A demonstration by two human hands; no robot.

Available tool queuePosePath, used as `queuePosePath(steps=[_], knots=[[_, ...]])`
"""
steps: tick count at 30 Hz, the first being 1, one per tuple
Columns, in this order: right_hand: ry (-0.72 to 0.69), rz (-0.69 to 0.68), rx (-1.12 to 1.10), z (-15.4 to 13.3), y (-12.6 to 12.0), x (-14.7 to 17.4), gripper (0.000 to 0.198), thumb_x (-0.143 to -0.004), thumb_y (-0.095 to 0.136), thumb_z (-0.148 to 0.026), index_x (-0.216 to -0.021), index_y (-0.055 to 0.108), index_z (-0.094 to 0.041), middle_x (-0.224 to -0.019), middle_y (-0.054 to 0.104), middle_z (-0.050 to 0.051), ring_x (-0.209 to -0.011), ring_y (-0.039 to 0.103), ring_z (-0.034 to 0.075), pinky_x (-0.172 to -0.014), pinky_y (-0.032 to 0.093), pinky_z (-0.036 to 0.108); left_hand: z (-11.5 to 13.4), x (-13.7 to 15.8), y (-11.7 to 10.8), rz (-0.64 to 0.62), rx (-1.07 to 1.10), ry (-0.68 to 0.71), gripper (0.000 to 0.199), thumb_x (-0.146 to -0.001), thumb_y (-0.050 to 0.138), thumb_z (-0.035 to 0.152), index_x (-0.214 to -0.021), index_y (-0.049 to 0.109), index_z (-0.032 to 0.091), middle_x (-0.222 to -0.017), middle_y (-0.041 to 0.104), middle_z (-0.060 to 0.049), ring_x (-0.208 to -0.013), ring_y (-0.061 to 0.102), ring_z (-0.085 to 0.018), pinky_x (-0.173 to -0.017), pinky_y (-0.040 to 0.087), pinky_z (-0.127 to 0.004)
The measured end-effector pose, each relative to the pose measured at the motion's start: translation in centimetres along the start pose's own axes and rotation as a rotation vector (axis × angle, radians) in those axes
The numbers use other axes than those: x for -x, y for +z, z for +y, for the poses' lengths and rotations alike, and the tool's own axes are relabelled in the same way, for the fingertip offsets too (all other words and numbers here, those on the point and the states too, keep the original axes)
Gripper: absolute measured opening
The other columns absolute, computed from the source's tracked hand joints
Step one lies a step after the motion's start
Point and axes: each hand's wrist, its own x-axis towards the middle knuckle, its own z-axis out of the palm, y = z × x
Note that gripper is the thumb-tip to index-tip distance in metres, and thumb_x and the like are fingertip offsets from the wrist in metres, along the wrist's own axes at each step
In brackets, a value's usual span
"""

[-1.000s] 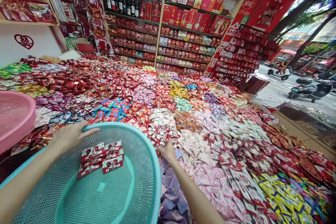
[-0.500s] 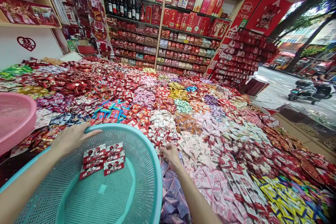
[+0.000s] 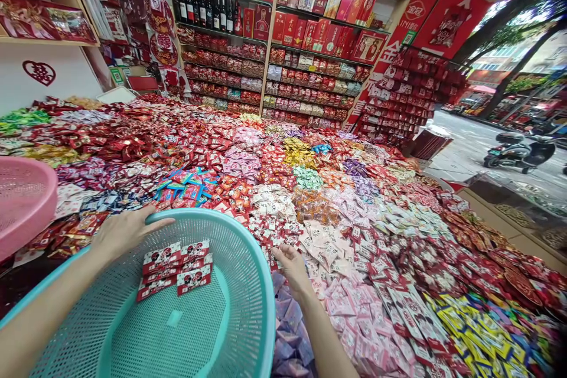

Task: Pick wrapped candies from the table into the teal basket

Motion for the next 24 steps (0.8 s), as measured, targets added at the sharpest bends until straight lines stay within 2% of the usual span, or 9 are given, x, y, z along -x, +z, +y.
queuePosePath(steps=[5, 11, 17, 21, 24], knots=[[0.0, -0.021, -0.02, -0.4, -0.1, 0.6, 0.05, -0.058, 0.077, -0.06, -0.083, 0.065, -0.019, -0.074, 0.058, -0.001, -0.06, 0.046, 0.011, -0.048, 0.038, 0.021, 0.2, -0.2, 0.2, -0.002, 0.001, 0.02, 0.064, -0.081, 0.019, 0.075, -0.098, 0.053, 0.024, -0.092, 0.07, -0.015, -0.09, 0.066, -0.039, -0.075, 0.048, -0.043], [0.043, -0.044, -0.049, -1.7, -0.5, 1.7, 0.048, -0.055, 0.078, -0.057, -0.083, 0.062, -0.021, -0.076, 0.059, -0.001, -0.063, 0.051, 0.013, -0.052, 0.044, 0.024, 0.4, -0.3, 0.3, 0.009, 0.026, 0.044, 0.066, -0.081, 0.022, 0.075, -0.103, 0.055, 0.023, -0.09, 0.07, -0.014, -0.091, 0.065, -0.039, -0.073, 0.047, -0.042], [0.054, -0.037, -0.103, -2.4, -1.1, 1.9, 0.047, -0.056, 0.08, -0.054, -0.083, 0.06, -0.021, -0.078, 0.063, -0.001, -0.062, 0.055, 0.013, -0.053, 0.043, 0.024, 1.3, -0.6, 0.0, 0.027, 0.038, 0.082, 0.072, -0.08, 0.018, 0.078, -0.103, 0.056, 0.022, -0.089, 0.07, -0.015, -0.09, 0.065, -0.04, -0.071, 0.046, -0.042], [0.022, -0.018, -0.196, -4.3, -1.3, 2.3, 0.047, -0.053, 0.085, -0.048, -0.085, 0.063, -0.021, -0.08, 0.063, -0.001, -0.063, 0.055, 0.012, -0.053, 0.043, 0.024, 2.5, -1.0, -0.3, 0.047, 0.032, 0.106, 0.073, -0.078, 0.016, 0.08, -0.1, 0.056, 0.023, -0.091, 0.07, -0.015, -0.09, 0.065, -0.039, -0.072, 0.045, -0.042], [-0.034, -0.03, -0.164, -6.9, -1.0, 2.9, 0.044, -0.055, 0.084, -0.048, -0.084, 0.064, -0.021, -0.079, 0.063, -0.001, -0.062, 0.054, 0.013, -0.052, 0.042, 0.024, 3.3, -1.5, -0.2, 0.054, 0.023, 0.131, 0.07, -0.081, 0.014, 0.077, -0.096, 0.057, 0.023, -0.089, 0.069, -0.013, -0.09, 0.066, -0.036, -0.071, 0.045, -0.04]])
